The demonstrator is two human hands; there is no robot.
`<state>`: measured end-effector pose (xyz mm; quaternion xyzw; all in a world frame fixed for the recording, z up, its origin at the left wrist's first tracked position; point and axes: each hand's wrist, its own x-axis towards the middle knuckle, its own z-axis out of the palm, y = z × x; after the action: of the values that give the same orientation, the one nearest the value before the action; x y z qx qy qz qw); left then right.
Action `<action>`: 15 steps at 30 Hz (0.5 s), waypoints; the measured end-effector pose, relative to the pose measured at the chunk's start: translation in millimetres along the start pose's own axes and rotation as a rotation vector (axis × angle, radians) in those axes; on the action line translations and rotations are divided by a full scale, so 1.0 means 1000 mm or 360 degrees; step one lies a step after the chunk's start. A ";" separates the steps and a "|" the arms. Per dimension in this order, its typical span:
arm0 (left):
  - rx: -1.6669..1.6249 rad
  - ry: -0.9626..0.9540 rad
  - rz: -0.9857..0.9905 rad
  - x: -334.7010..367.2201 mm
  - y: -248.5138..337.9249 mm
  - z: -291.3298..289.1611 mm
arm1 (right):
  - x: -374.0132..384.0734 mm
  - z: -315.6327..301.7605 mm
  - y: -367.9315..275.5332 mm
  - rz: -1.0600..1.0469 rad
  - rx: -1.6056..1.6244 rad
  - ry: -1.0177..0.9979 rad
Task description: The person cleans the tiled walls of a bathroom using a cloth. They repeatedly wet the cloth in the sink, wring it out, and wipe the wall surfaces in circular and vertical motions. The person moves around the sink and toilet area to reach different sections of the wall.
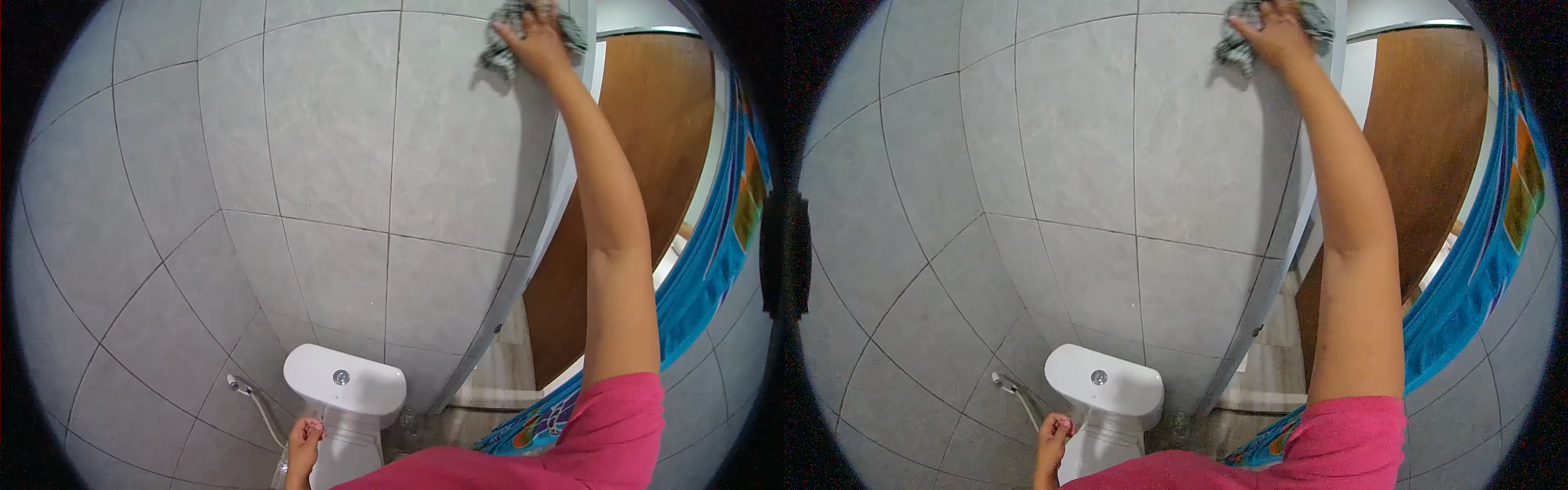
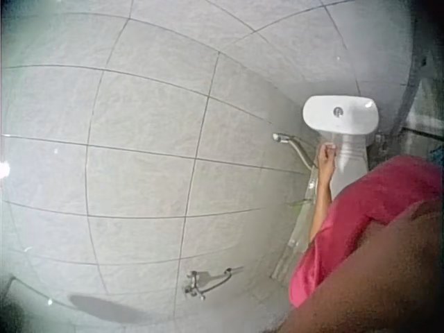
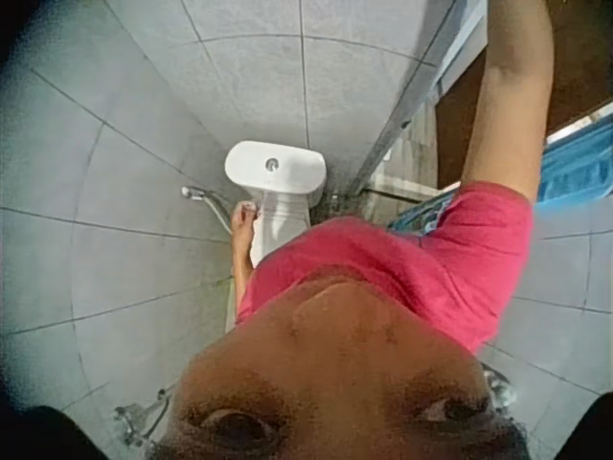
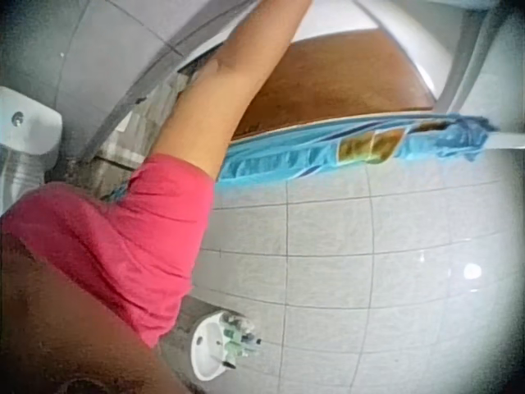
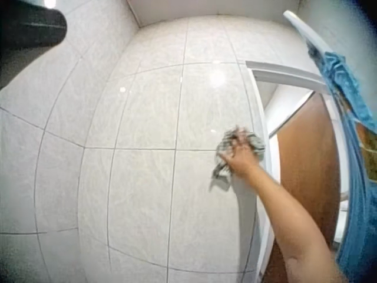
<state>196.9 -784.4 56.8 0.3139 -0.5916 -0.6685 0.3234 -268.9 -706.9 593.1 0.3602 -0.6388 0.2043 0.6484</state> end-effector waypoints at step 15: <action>0.0050 -0.0182 -0.0012 -0.011 0.011 0.000 | -0.339 -0.019 -0.088 0.0485 0.0017 -0.0484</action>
<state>204.1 -776.5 68.0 0.2824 -0.6184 -0.6772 0.2816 -225.7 -684.6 245.8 0.2896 -0.7753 0.2468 0.5041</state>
